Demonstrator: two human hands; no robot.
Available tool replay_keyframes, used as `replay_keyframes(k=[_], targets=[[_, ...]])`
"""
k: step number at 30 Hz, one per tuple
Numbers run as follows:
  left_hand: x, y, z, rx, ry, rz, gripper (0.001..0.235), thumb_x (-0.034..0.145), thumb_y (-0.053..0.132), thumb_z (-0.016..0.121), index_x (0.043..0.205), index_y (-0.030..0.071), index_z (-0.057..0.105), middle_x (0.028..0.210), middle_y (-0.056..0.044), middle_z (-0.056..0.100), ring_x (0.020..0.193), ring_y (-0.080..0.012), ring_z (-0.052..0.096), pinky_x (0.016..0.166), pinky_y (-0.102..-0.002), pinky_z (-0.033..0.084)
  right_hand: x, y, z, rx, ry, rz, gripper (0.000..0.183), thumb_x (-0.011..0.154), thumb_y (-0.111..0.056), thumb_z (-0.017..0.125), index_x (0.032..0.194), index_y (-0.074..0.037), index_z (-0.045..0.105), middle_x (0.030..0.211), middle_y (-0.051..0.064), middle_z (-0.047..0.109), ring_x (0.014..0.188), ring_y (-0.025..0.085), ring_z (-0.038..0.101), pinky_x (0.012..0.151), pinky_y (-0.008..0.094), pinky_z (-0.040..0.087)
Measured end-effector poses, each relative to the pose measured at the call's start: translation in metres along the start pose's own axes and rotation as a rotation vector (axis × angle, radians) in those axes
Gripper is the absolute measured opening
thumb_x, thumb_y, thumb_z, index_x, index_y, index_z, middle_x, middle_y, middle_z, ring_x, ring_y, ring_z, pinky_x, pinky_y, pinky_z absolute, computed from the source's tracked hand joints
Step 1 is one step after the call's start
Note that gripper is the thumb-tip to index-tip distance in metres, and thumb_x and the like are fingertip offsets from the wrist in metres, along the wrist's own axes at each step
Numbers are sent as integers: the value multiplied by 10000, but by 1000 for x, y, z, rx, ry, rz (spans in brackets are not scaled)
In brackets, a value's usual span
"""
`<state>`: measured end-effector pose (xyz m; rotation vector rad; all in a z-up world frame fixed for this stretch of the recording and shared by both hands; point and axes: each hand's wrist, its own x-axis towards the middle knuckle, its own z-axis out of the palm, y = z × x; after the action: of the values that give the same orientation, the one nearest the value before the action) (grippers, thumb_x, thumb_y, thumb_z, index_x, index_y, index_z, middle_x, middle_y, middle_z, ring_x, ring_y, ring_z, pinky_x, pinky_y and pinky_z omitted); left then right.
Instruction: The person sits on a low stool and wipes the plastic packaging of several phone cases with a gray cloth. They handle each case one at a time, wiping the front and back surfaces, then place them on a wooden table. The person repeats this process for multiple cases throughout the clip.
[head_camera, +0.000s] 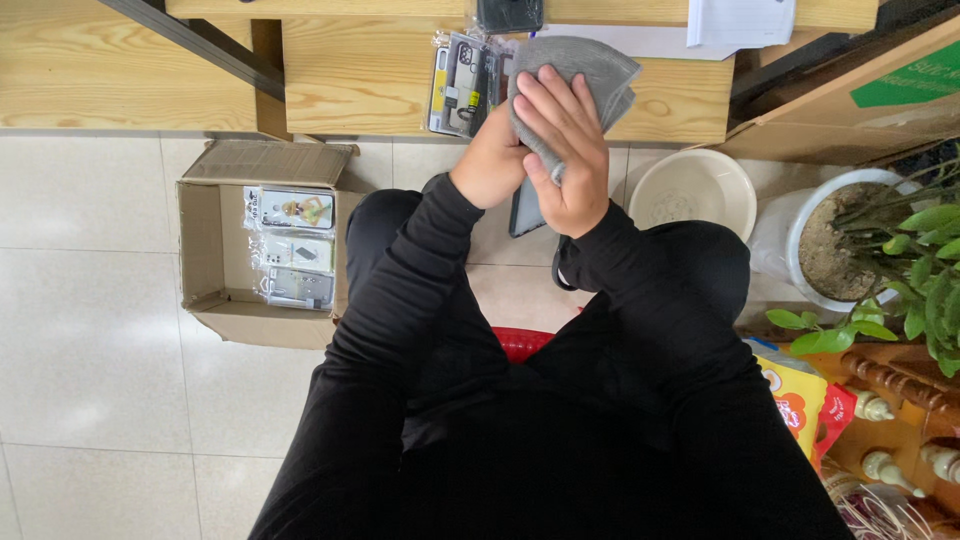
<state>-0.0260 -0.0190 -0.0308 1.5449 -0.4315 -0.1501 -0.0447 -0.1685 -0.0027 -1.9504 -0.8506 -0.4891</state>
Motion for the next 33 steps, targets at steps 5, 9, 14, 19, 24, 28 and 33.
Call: replay_keyframes(k=[5, 9, 14, 19, 24, 28, 33], targets=[[0, 6, 3, 79, -16, 63, 608, 1000, -71, 504, 1591, 22, 396, 1613, -210, 518, 1537, -347, 493, 1311, -445, 405, 9, 4, -14, -11, 26, 11, 444, 1191, -276, 382, 1426, 0, 638, 1512, 203, 608, 1489, 438, 522, 1306, 640, 310], [1, 4, 5, 111, -33, 92, 402, 949, -83, 495, 1337, 8, 548, 1307, -167, 661, 1235, -268, 627, 1080, -398, 515, 10, 6, -13, -66, 82, 1, 444, 1187, -293, 403, 1411, 11, 638, 1471, 216, 633, 1460, 442, 536, 1292, 659, 307], [1, 2, 5, 142, -142, 128, 304, 931, -57, 467, 1210, -23, 584, 1161, -195, 660, 1086, -293, 627, 923, -419, 543, 21, 0, -17, -86, 20, -102, 421, 1143, -218, 439, 1310, 65, 702, 1338, 231, 717, 1313, 447, 641, 1243, 622, 317], [-2, 10, -4, 129, -139, 105, 245, 836, -64, 449, 1036, 18, 564, 991, -63, 585, 935, -176, 495, 865, -375, 478, 25, 6, -29, -67, -25, -64, 405, 1179, -230, 415, 1329, 29, 688, 1413, 201, 673, 1347, 435, 633, 1227, 613, 365], [-5, 15, -15, -66, -197, 15, 588, 947, -150, 602, 1509, 12, 544, 1657, -166, 460, 1589, -302, 406, 1362, -464, 295, 22, 9, -35, 61, 25, 155, 343, 1202, -205, 470, 1388, 30, 636, 1431, 205, 661, 1364, 378, 639, 1178, 490, 507], [-2, 6, -18, -175, -199, 46, 607, 935, -187, 614, 1506, 11, 559, 1628, -151, 506, 1600, -280, 390, 1399, -450, 202, 14, 22, -34, 63, 60, 242, 382, 1204, -233, 459, 1408, 36, 639, 1396, 213, 694, 1319, 361, 684, 1139, 449, 545], [0, 10, -22, -268, -68, -10, 606, 897, -127, 639, 1468, 75, 635, 1646, -111, 506, 1594, -267, 423, 1353, -403, 282, 5, 44, -27, 275, 279, 620, 503, 1122, -440, 496, 1260, -10, 718, 1295, 140, 741, 1254, 273, 682, 1121, 399, 483]])
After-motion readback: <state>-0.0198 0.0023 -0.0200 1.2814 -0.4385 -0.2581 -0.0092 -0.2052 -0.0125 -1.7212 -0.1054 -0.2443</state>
